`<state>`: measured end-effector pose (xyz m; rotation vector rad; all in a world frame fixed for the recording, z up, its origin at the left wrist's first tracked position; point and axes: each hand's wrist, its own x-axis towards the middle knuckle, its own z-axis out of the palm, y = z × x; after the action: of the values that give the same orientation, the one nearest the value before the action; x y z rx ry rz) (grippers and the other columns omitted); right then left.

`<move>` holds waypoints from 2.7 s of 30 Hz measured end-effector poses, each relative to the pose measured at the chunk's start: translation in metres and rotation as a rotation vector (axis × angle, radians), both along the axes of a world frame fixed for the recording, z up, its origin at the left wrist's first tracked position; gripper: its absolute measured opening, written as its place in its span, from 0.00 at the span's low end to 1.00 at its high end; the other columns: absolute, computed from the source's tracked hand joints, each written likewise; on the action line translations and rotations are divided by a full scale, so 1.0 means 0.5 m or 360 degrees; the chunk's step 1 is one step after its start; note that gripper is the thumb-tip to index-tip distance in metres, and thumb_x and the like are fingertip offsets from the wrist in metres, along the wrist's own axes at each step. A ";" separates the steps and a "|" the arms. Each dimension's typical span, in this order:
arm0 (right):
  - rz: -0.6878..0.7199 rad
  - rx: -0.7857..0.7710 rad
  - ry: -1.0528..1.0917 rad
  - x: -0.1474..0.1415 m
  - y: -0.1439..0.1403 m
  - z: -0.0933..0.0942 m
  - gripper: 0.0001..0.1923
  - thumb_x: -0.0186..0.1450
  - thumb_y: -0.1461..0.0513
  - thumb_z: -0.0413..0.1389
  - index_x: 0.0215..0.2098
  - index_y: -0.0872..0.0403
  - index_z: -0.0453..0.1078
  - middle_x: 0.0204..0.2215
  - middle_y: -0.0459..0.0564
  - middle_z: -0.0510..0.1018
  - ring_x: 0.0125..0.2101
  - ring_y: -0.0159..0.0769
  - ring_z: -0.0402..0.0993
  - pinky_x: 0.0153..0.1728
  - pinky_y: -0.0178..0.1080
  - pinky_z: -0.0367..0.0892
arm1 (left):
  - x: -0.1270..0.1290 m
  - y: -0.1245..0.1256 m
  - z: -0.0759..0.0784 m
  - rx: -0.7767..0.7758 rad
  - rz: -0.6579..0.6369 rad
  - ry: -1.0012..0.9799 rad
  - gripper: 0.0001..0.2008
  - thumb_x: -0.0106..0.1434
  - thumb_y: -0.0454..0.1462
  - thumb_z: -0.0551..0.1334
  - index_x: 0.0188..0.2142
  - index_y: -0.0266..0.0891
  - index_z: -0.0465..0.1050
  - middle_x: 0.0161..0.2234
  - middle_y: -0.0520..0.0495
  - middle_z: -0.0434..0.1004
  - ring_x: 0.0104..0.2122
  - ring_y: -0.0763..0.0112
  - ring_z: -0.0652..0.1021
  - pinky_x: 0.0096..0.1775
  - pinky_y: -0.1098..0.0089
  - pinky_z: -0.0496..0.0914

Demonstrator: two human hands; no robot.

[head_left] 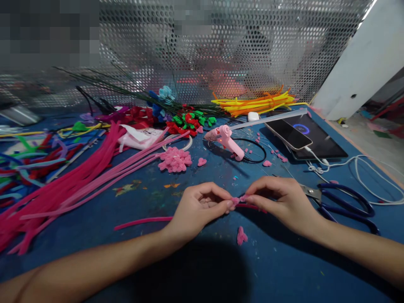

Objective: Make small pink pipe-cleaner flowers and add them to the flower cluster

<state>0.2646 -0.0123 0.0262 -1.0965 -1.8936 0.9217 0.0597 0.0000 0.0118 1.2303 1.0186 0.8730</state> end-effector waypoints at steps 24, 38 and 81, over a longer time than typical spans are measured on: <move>-0.0031 0.0044 -0.0029 -0.009 -0.009 -0.012 0.05 0.63 0.59 0.57 0.32 0.53 0.72 0.25 0.43 0.77 0.23 0.26 0.71 0.25 0.29 0.64 | -0.002 -0.002 0.003 -0.0041 -0.0067 0.0055 0.06 0.51 0.36 0.69 0.26 0.36 0.74 0.23 0.50 0.79 0.24 0.74 0.78 0.31 0.75 0.74; -0.0179 0.0140 0.0032 0.006 0.016 -0.002 0.11 0.61 0.58 0.59 0.40 0.53 0.67 0.38 0.49 0.75 0.36 0.33 0.73 0.35 0.35 0.70 | -0.019 0.005 0.007 0.0066 -0.0065 0.0177 0.05 0.55 0.36 0.66 0.30 0.36 0.75 0.25 0.49 0.79 0.25 0.73 0.77 0.29 0.76 0.72; 0.0042 -0.0123 -0.0679 0.038 0.071 -0.025 0.17 0.61 0.46 0.53 0.37 0.45 0.77 0.38 0.47 0.79 0.38 0.42 0.76 0.42 0.43 0.72 | -0.100 0.065 -0.015 0.0329 0.0065 0.0147 0.11 0.59 0.31 0.62 0.35 0.41 0.59 0.31 0.55 0.72 0.33 0.76 0.76 0.36 0.75 0.68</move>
<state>0.2834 0.0231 0.0135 -1.4039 -2.2324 0.8274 0.0098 0.0326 0.0044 1.4392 1.0498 0.9798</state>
